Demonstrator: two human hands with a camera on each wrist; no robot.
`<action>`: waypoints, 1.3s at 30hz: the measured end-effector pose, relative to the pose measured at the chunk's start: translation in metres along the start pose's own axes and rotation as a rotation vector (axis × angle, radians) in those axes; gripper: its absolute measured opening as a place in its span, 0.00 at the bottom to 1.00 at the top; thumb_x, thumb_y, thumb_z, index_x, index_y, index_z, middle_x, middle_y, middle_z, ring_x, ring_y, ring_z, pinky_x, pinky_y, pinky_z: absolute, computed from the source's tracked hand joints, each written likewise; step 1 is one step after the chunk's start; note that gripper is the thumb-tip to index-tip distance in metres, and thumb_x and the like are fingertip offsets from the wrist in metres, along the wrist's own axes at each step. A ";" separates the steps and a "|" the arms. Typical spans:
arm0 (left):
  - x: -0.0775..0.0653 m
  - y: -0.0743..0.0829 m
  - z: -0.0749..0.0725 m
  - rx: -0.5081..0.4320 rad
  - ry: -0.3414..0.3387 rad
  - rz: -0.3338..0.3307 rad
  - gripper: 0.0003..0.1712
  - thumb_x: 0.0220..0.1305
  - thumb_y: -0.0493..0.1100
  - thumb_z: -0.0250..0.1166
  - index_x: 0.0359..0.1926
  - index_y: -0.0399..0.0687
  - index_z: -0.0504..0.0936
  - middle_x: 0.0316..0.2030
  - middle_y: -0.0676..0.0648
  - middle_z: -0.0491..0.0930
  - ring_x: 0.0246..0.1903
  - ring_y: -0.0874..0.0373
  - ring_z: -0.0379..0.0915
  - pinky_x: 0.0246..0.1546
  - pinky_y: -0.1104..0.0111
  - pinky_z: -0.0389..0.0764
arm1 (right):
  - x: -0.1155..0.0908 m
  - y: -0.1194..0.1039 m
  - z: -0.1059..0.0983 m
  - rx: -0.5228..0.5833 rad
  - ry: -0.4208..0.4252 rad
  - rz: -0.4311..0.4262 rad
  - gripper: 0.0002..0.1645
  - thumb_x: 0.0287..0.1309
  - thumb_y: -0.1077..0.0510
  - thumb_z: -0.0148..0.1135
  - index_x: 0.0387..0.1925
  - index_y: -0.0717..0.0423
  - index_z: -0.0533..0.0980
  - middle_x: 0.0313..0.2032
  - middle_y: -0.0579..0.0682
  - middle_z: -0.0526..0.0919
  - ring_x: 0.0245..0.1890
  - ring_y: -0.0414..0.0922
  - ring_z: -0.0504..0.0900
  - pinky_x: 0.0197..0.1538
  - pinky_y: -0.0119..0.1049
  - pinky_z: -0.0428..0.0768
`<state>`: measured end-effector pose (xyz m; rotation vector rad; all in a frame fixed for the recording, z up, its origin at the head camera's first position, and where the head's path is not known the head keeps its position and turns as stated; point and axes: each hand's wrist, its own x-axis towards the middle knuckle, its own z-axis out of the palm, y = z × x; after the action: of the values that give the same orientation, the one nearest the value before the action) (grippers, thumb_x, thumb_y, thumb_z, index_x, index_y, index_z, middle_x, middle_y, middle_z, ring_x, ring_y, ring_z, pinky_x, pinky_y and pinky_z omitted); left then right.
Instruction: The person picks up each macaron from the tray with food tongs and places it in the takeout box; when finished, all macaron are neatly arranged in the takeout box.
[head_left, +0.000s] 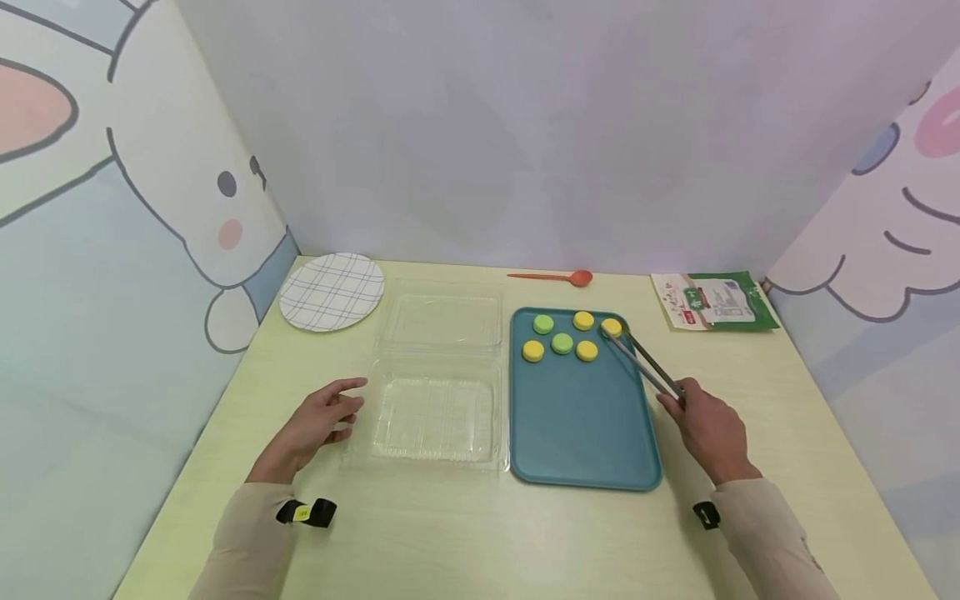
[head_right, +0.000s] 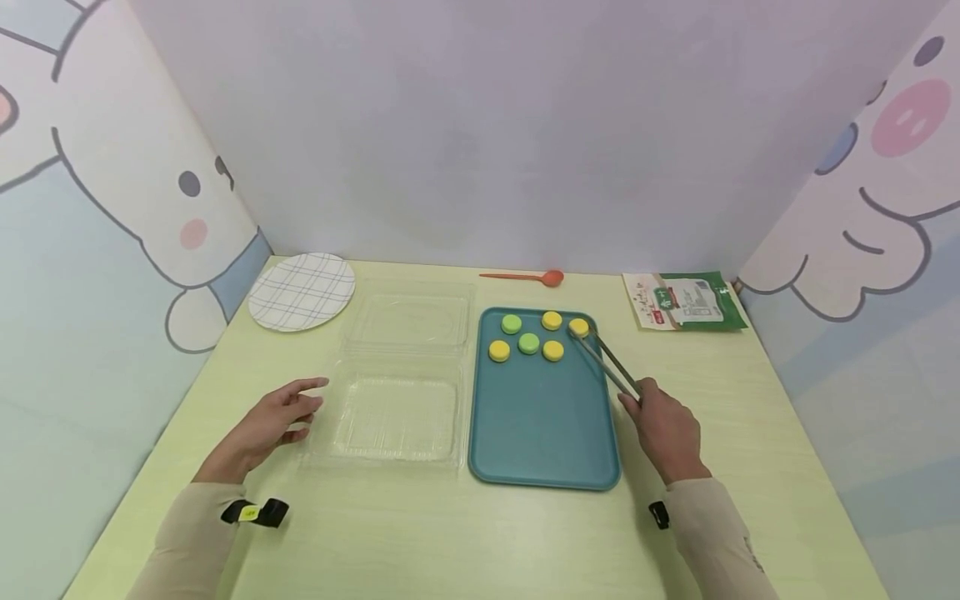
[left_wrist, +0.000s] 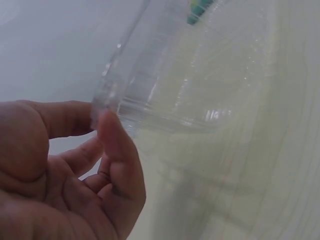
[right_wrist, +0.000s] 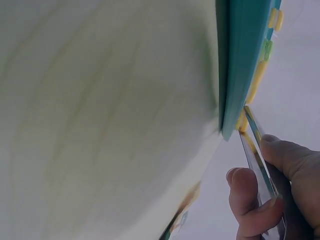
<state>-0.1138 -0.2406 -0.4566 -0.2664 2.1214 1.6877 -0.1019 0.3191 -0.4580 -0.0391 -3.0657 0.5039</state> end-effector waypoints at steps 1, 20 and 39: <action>0.000 0.000 0.000 0.002 -0.001 -0.001 0.30 0.78 0.44 0.56 0.75 0.42 0.62 0.41 0.43 0.72 0.33 0.58 0.71 0.33 0.69 0.78 | -0.001 0.000 0.000 0.000 0.003 -0.001 0.20 0.69 0.52 0.64 0.47 0.66 0.71 0.24 0.52 0.77 0.20 0.48 0.70 0.22 0.41 0.67; 0.006 -0.004 0.000 -0.025 0.029 0.031 0.30 0.77 0.46 0.58 0.73 0.41 0.66 0.37 0.46 0.72 0.31 0.61 0.69 0.30 0.72 0.76 | -0.002 -0.015 -0.007 0.024 0.066 -0.105 0.22 0.67 0.53 0.66 0.50 0.63 0.68 0.25 0.53 0.80 0.17 0.46 0.71 0.20 0.42 0.67; 0.006 -0.005 0.002 -0.049 0.045 0.019 0.29 0.76 0.45 0.58 0.72 0.40 0.67 0.34 0.49 0.71 0.30 0.61 0.70 0.30 0.72 0.75 | -0.008 -0.049 -0.009 0.028 0.043 -0.187 0.22 0.63 0.53 0.70 0.48 0.60 0.70 0.24 0.50 0.80 0.18 0.43 0.70 0.21 0.40 0.66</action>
<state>-0.1170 -0.2390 -0.4642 -0.3023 2.1229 1.7618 -0.0944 0.2758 -0.4341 0.2326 -2.9792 0.5264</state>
